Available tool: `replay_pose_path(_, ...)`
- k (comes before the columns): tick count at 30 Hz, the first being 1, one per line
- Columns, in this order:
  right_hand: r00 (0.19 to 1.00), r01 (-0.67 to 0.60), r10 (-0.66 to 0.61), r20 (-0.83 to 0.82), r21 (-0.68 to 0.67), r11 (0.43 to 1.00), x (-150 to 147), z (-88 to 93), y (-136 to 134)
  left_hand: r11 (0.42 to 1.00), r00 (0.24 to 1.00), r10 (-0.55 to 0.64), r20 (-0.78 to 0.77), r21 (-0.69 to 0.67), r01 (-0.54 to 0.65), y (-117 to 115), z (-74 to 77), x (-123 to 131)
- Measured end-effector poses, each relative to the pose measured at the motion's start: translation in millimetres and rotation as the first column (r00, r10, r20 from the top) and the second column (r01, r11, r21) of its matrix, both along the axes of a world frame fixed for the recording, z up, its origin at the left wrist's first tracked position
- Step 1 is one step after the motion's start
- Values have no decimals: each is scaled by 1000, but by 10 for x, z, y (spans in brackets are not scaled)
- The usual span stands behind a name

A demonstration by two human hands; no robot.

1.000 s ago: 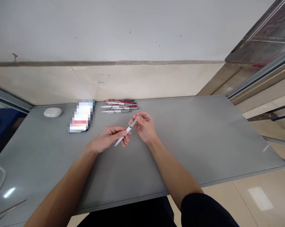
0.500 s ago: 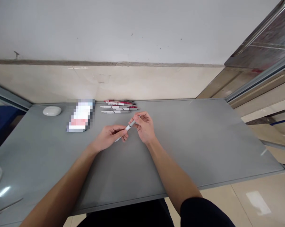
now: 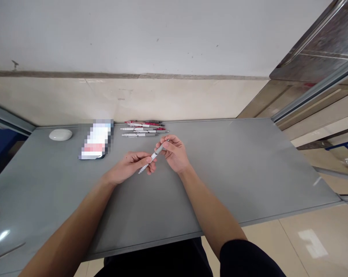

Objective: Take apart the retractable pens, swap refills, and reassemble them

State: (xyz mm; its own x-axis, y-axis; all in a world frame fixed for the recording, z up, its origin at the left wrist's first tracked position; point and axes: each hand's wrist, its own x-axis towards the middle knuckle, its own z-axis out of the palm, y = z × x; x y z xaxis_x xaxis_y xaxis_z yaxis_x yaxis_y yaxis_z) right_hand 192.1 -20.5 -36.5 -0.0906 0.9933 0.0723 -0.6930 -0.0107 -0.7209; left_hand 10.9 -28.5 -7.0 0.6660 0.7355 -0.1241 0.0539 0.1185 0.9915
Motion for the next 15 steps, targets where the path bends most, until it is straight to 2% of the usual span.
replay_pose_path(3, 999, 36, -36, 32, -12, 999, -16, -1, 4, 996, 999, 33, -42, 83, -30, 10, -36, 7)
replay_pose_path(8, 990, 119, -118, 74, -14, 993, -45, 10, 13, 967, 975, 188, -122, 195, -162, 20, -153, 14)
replay_pose_path(10, 989, 123, -122, 82, -7, 992, -41, 16, 12, 968, 974, 185, -128, 195, -158, 27, -174, 9)
replay_pose_path(15, 995, 53, -54, 80, 12, 999, -5, 20, 1, 988, 993, 83, -78, 139, -72, 35, -135, -8)
